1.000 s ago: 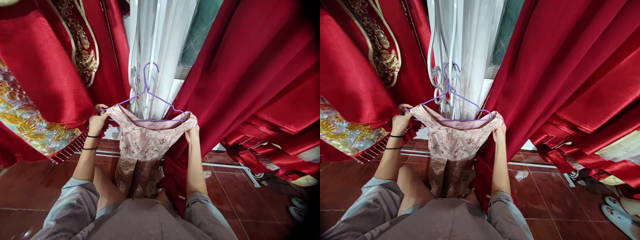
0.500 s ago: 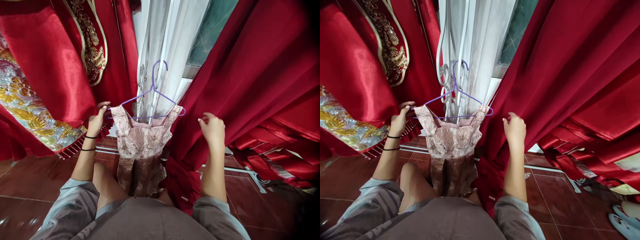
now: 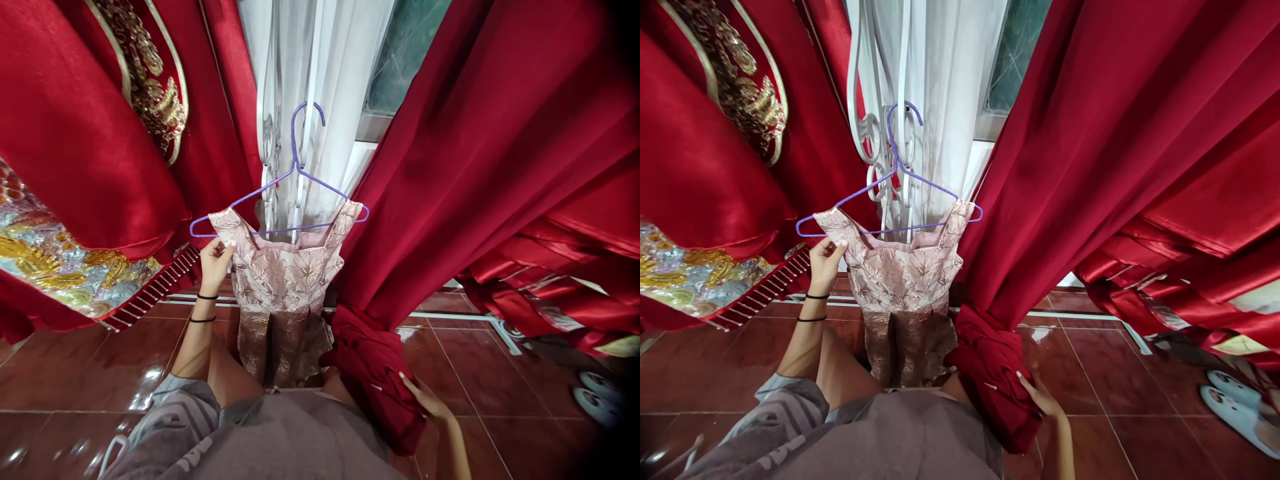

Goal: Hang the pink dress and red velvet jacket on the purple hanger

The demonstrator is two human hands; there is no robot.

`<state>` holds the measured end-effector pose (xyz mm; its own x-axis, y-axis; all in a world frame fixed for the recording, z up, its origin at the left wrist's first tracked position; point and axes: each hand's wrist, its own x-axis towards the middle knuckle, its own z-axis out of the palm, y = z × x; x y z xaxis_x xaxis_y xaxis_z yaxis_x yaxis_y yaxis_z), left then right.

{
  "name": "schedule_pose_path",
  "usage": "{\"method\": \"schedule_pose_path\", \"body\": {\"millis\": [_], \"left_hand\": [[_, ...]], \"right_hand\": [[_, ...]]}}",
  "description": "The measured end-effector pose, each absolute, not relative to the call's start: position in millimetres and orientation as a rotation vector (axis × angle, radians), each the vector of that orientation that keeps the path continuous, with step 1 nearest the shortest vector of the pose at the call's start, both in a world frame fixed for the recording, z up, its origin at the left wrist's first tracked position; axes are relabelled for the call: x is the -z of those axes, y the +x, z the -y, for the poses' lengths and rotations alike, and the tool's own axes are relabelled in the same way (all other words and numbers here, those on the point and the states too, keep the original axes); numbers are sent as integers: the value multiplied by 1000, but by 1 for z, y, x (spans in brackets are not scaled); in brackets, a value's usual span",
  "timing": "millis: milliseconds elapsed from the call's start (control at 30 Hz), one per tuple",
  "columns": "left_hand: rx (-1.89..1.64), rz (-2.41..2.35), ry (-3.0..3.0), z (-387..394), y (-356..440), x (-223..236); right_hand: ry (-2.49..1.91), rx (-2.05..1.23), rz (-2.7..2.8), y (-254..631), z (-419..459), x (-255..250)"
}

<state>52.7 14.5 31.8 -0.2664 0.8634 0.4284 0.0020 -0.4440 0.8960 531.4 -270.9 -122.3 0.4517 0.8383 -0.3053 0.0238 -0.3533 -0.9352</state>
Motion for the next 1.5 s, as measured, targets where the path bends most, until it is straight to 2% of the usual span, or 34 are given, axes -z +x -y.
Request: {"method": "schedule_pose_path", "body": {"millis": [167,267,333,400,467,533,600,733,867,933,1000,1100,1200,1267,1333,1400,1500], "left_hand": [[-1967,-1169,1302,-6,62,-23],[-2331,-1326,1199,21,80,-16],[-2407,-1369,1297,43,98,-18],[-2136,-1249,1622,63,117,-28],[-1667,-1030,1932,77,133,-45],[-1290,-821,2113,86,144,-64],[-1103,-668,2226,91,150,-79],[-1094,-657,2275,96,150,-89],[-1372,-964,2150,90,142,-92],[-1503,-1046,2064,85,135,-96],[-1647,-1098,1912,79,127,-102],[-1837,-1072,1617,74,115,-106],[-1962,-1022,1453,77,112,-100],[-1995,-1059,1454,85,119,-90],[-1962,-1069,1537,96,132,-79],[-1866,-1004,1649,106,143,-72],[-1499,-775,1894,118,141,-71]], "right_hand": [[-1869,-1072,947,519,264,81],[-1893,-1057,1388,501,239,19],[-1796,-982,1735,480,218,-30],[-1591,-909,2124,457,197,-78],[-1346,-765,2425,437,177,-120],[-1188,-537,2597,420,160,-154],[-1141,-228,2660,407,148,-179],[-1114,307,2587,388,127,-206],[-1040,473,2469,373,103,-214],[-998,369,2432,368,89,-212],[-946,131,2366,366,74,-206],[-1011,-356,2033,369,49,-189],[-1289,-878,1567,373,27,-167],[-1390,-1318,1447,371,20,-155],[-1313,-1679,1444,363,22,-149],[-1174,-1813,1463,352,30,-148],[-1016,-1747,1533,344,48,-159]]}}
